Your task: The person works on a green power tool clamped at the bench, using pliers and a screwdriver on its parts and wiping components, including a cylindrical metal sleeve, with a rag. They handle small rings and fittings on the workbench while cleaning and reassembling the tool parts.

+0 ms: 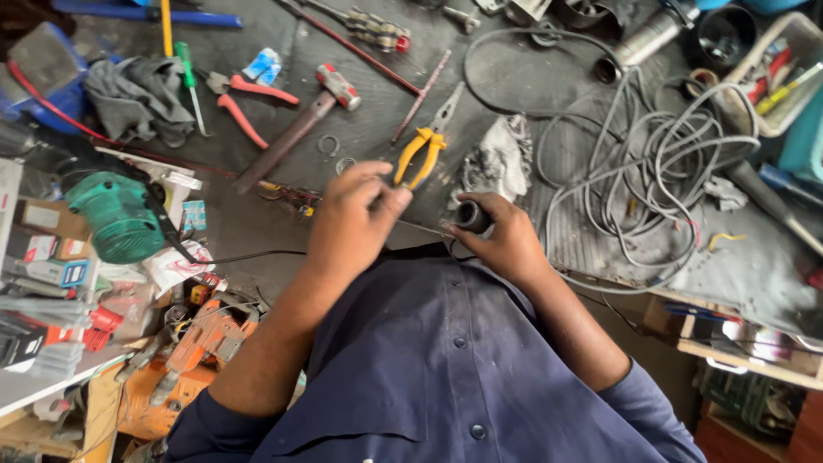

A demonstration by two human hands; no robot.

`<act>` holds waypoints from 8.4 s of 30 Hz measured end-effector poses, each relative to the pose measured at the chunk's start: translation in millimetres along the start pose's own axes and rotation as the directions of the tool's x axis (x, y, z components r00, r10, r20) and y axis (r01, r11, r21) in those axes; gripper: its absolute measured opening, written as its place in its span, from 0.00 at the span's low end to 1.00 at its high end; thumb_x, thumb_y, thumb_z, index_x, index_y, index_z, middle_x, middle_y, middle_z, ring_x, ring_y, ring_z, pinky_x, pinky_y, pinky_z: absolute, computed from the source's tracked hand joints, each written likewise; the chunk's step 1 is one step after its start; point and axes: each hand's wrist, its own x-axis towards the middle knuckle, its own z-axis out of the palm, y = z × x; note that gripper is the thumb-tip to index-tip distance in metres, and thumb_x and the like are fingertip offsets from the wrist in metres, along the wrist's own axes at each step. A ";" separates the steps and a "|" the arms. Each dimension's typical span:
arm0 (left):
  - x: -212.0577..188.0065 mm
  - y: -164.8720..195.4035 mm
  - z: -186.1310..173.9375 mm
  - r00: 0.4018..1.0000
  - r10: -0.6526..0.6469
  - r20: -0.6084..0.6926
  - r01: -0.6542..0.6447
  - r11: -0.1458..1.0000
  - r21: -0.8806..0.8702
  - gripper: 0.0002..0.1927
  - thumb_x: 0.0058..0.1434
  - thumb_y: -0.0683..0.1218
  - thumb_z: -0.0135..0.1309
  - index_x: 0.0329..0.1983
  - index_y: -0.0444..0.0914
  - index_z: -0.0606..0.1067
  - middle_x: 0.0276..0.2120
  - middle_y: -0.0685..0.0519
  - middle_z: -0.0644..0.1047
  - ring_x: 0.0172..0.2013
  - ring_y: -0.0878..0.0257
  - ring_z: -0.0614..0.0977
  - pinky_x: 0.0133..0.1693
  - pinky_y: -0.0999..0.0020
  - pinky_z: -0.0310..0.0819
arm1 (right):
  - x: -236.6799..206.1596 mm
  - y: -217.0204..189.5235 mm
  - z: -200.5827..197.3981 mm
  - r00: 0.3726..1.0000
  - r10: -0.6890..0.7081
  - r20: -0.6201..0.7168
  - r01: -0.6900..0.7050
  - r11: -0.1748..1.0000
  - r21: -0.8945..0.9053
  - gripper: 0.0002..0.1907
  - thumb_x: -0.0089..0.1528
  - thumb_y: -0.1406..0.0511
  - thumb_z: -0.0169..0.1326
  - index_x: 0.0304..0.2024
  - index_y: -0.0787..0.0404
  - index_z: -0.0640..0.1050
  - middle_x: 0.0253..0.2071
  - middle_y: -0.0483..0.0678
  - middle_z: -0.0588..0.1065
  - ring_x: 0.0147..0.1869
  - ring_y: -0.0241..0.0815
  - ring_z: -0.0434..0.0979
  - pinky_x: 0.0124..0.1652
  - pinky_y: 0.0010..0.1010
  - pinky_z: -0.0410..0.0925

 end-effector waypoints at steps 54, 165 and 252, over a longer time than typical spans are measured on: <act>158.0 -303.3 -177.6 0.543 0.264 0.797 -0.811 0.413 0.415 0.17 0.47 0.49 0.65 0.41 0.46 0.75 0.35 0.59 0.72 0.43 0.59 0.76 0.47 0.61 0.68 | -42.1 -107.6 97.1 0.973 0.189 -0.129 0.061 0.329 0.942 0.25 0.68 0.61 0.61 0.60 0.64 0.65 0.58 0.56 0.73 0.47 0.39 0.76 0.47 0.37 0.75; -13.8 -95.5 25.3 0.727 0.190 0.659 -0.269 0.963 0.019 0.28 0.62 0.42 0.47 0.69 0.38 0.68 0.27 0.48 0.78 0.24 0.53 0.83 0.25 0.57 0.78 | 21.9 -34.6 89.9 0.936 0.086 -0.341 -0.211 0.913 -0.349 0.19 0.58 0.76 0.64 0.52 0.63 0.78 0.56 0.51 0.76 0.59 0.55 0.78 0.55 0.41 0.72; 25.1 -81.2 45.1 0.743 0.247 0.622 -0.463 0.861 0.211 0.28 0.61 0.42 0.50 0.66 0.41 0.71 0.24 0.51 0.78 0.20 0.57 0.83 0.20 0.61 0.77 | 52.6 -26.7 51.7 0.988 -0.019 -0.153 -0.080 0.783 -0.617 0.22 0.58 0.66 0.67 0.54 0.59 0.79 0.51 0.48 0.74 0.59 0.52 0.73 0.55 0.44 0.68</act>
